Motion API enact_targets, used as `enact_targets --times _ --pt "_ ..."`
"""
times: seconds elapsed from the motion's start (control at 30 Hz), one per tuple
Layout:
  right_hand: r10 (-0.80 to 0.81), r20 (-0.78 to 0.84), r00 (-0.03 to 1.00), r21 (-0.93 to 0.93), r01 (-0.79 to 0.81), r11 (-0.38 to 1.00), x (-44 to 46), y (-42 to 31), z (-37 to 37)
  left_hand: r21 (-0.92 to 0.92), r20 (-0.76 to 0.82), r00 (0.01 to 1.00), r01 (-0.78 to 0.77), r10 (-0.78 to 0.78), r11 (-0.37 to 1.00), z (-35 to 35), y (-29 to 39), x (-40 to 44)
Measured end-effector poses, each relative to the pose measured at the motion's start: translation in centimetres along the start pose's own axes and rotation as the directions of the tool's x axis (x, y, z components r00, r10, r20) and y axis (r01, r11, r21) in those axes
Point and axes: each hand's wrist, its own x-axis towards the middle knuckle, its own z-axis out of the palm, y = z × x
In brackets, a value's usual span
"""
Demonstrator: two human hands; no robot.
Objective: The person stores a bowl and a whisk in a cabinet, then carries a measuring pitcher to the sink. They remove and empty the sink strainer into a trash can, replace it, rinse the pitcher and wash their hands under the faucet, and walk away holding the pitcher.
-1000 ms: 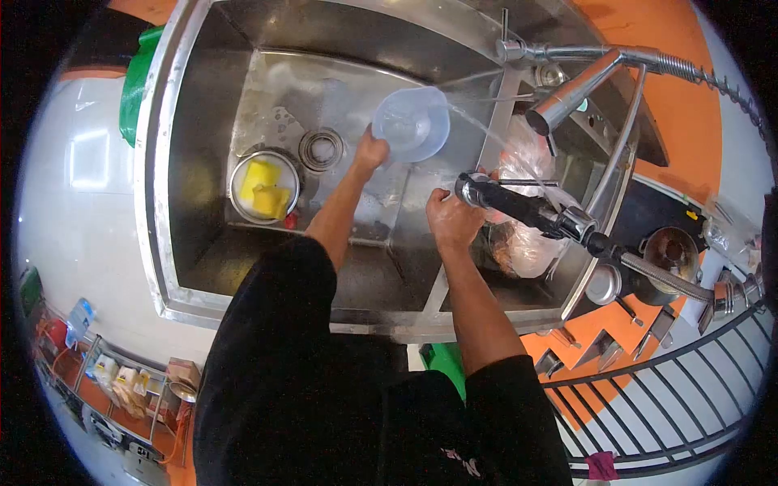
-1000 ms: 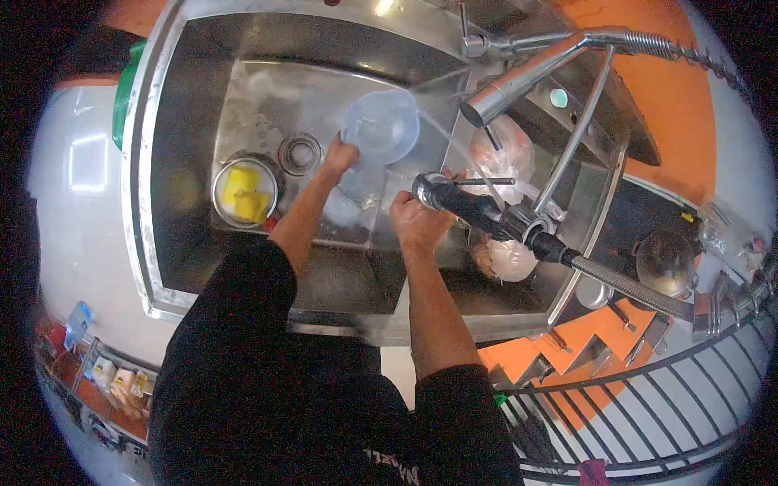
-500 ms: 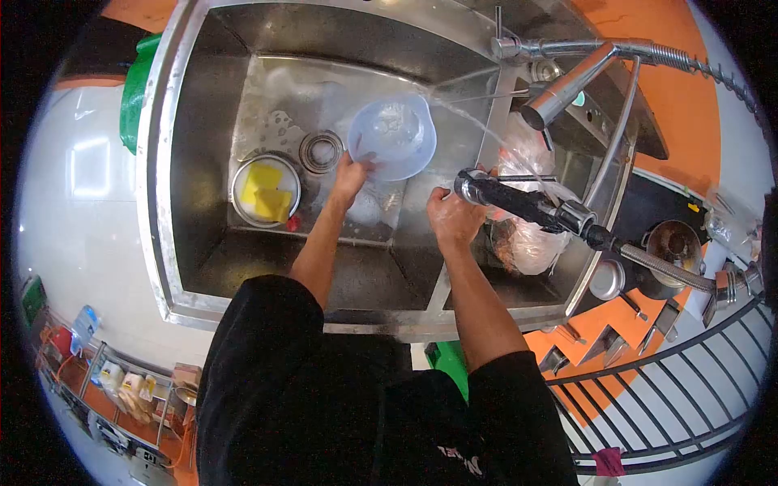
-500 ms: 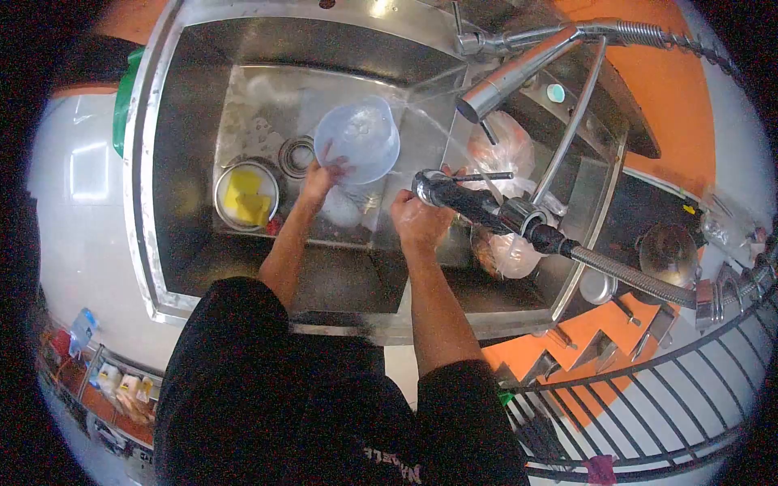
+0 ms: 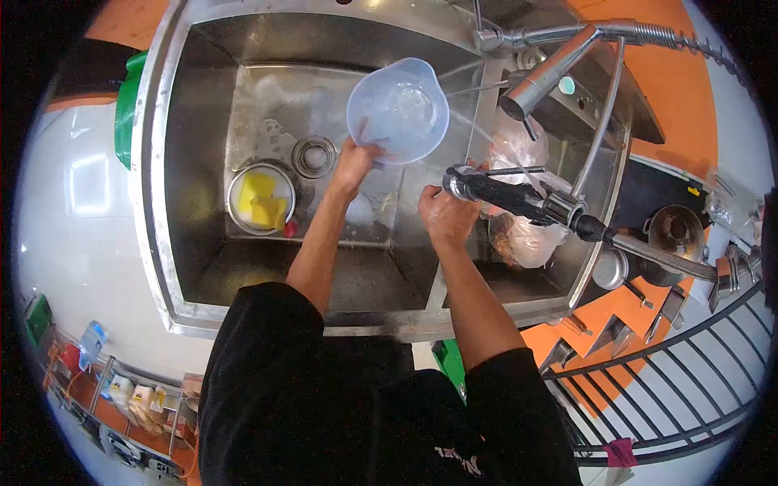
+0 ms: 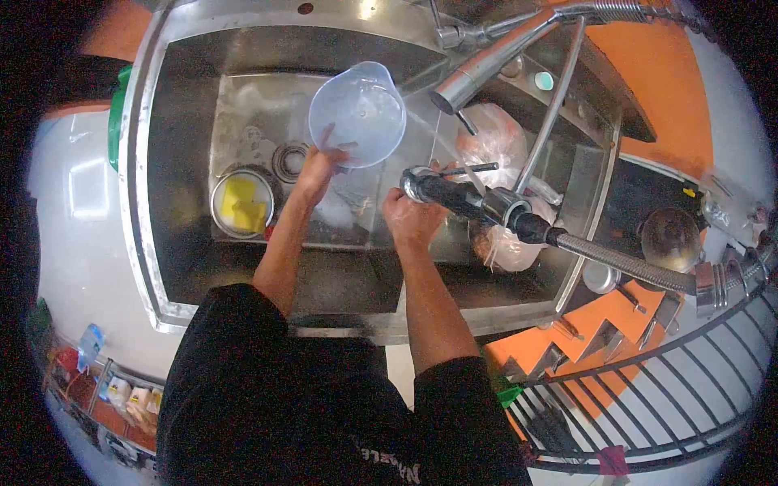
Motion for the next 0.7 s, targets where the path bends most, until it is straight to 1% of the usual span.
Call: enact_targets --times 0.1,0.2,0.3,0.37,0.5,0.6,0.7 --pt "0.007 -0.001 1.0 0.019 -0.007 1.0 -0.1 0.2 0.4 0.033 0.013 1.0 -0.025 0.024 0.999 0.2 -0.4 0.4" --pt "-0.007 -0.009 1.0 0.042 0.007 0.999 0.0 0.3 0.2 -0.053 -0.028 0.999 -0.035 0.033 0.998 0.4 -0.7 0.3" --pt "-0.012 -0.02 1.0 0.057 0.013 0.998 0.2 0.0 -0.4 -0.083 0.018 0.999 -0.049 0.05 0.995 0.4 -0.8 0.4" --pt "-0.019 -0.039 0.999 0.069 0.022 0.997 0.4 -0.6 -1.4 -0.083 0.036 0.998 -0.057 0.061 0.995 0.5 -0.7 0.5" --pt "-0.008 -0.027 1.0 0.042 0.009 0.999 0.3 -0.4 -0.6 -0.051 0.049 0.998 -0.046 0.048 0.998 0.9 -0.5 0.4" --pt "-0.025 -0.037 0.999 0.041 0.026 0.999 0.0 0.1 0.0 -0.12 0.038 0.997 -0.059 0.064 0.991 1.0 -1.1 0.7" --pt "-0.034 -0.05 0.998 0.06 0.036 0.998 -0.2 0.4 0.7 -0.122 0.029 0.995 -0.09 0.094 0.988 1.2 -1.6 1.4"
